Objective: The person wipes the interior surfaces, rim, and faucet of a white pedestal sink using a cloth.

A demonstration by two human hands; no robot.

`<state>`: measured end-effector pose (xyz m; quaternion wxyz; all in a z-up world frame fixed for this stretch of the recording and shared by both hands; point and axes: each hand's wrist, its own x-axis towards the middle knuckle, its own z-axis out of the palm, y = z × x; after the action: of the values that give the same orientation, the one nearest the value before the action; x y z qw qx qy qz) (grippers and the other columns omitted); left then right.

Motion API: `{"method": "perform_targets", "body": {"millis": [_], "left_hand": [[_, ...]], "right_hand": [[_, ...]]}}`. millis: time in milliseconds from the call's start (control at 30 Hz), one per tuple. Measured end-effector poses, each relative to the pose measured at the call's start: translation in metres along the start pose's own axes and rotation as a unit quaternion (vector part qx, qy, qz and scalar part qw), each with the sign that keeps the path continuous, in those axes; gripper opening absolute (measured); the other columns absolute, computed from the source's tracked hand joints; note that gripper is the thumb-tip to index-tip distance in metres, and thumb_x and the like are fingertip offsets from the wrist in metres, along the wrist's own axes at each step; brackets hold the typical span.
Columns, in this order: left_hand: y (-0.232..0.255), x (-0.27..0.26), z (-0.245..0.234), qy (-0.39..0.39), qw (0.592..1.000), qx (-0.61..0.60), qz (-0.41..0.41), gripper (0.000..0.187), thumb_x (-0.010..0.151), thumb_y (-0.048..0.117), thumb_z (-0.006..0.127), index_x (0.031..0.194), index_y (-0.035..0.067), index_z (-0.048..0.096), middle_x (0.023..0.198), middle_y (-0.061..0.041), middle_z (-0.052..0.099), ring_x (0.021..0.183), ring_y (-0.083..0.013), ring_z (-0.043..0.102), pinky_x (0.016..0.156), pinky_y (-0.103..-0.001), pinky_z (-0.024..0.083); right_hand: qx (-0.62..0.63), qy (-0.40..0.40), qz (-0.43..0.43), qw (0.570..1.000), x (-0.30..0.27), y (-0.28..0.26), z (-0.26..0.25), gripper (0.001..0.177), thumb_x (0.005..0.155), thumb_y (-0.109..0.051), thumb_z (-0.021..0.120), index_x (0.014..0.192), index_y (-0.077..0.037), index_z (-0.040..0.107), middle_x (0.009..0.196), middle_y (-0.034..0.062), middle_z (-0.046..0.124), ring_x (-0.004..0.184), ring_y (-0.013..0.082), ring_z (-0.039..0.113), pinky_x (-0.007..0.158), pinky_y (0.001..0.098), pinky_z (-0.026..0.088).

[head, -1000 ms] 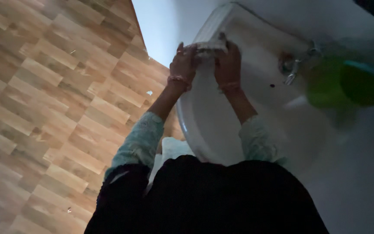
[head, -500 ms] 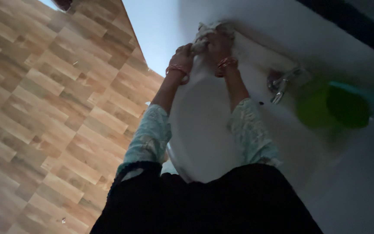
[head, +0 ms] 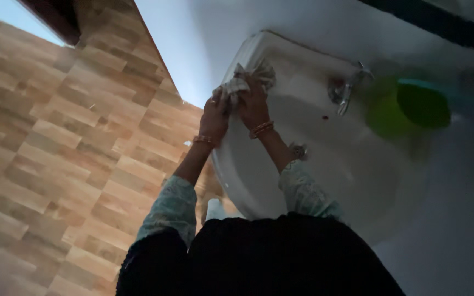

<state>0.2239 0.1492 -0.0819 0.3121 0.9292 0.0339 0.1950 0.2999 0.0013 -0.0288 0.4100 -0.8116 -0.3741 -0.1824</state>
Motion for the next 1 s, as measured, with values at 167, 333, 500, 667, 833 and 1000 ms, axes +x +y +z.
{"method": "perform_targets", "body": {"millis": [167, 333, 500, 667, 833, 1000], "left_hand": [[-0.004, -0.026, -0.021, -0.078, 0.996, 0.034, 0.0, 0.049, 0.1, 0.013, 0.057, 0.148, 0.013, 0.051, 0.159, -0.014, 0.046, 0.135, -0.0405, 0.05, 0.106, -0.049, 0.05], [0.026, -0.051, -0.069, -0.114, 0.991, 0.03, 0.064, 0.053, 0.093, 0.014, 0.06, 0.146, 0.009, 0.052, 0.154, -0.02, 0.046, 0.139, -0.046, 0.043, 0.095, -0.051, 0.05], [0.048, -0.066, -0.098, -0.086, 0.978, 0.048, 0.184, 0.05, 0.089, 0.012, 0.064, 0.139, 0.007, 0.061, 0.146, -0.021, 0.054, 0.137, -0.046, 0.046, 0.114, -0.054, 0.044], [0.089, -0.106, -0.095, -0.153, 0.955, 0.057, 0.246, 0.03, 0.085, 0.018, 0.07, 0.112, 0.005, 0.068, 0.12, -0.019, 0.066, 0.124, -0.043, 0.054, 0.113, -0.057, 0.04], [0.129, -0.128, -0.085, -0.248, 0.937, 0.083, 0.232, 0.017, 0.086, 0.018, 0.068, 0.099, 0.01, 0.076, 0.106, -0.015, 0.072, 0.115, -0.0407, 0.06, 0.108, -0.055, 0.042], [0.13, -0.105, -0.039, -0.549, 0.772, 0.259, 0.191, 0.026, 0.077, 0.019, 0.071, 0.102, 0.014, 0.079, 0.111, -0.012, 0.071, 0.112, -0.0312, 0.065, 0.108, -0.046, 0.044]], "right_hand": [[0.02, -0.049, 0.089, 0.995, -0.035, -0.018, 0.013, 0.027, 0.093, -0.008, 0.062, 0.118, -0.002, 0.072, 0.147, 0.0171, 0.057, 0.137, 0.0372, 0.053, 0.118, 0.0498, 0.038], [0.13, -0.105, 0.206, 0.964, -0.111, 0.005, 0.035, 0.037, 0.098, -0.011, 0.054, 0.133, -0.002, 0.061, 0.151, 0.0198, 0.052, 0.137, 0.0381, 0.051, 0.117, 0.0423, 0.04], [0.05, -0.265, 0.183, 0.945, -0.167, 0.005, 0.013, 0.053, 0.108, -0.018, 0.048, 0.153, 0.005, 0.035, 0.152, 0.0246, 0.045, 0.133, 0.0408, 0.054, 0.114, 0.0427, 0.043], [0.058, -0.499, 0.395, 0.77, -0.167, -0.074, -0.091, 0.059, 0.1, -0.027, 0.051, 0.154, -0.005, 0.042, 0.143, 0.0175, 0.062, 0.114, 0.032, 0.069, 0.104, 0.0401, 0.054], [0.063, -0.509, 0.487, 0.707, -0.164, -0.112, -0.151, 0.061, 0.099, -0.033, 0.046, 0.159, -0.022, 0.04, 0.147, 0.0112, 0.06, 0.12, 0.0298, 0.067, 0.108, 0.0428, 0.048], [0.058, -0.554, 0.343, 0.756, -0.201, -0.048, -0.1, 0.058, 0.102, -0.025, 0.048, 0.157, -0.014, 0.034, 0.156, 0.0136, 0.044, 0.138, 0.0313, 0.046, 0.117, 0.0466, 0.033]]}}
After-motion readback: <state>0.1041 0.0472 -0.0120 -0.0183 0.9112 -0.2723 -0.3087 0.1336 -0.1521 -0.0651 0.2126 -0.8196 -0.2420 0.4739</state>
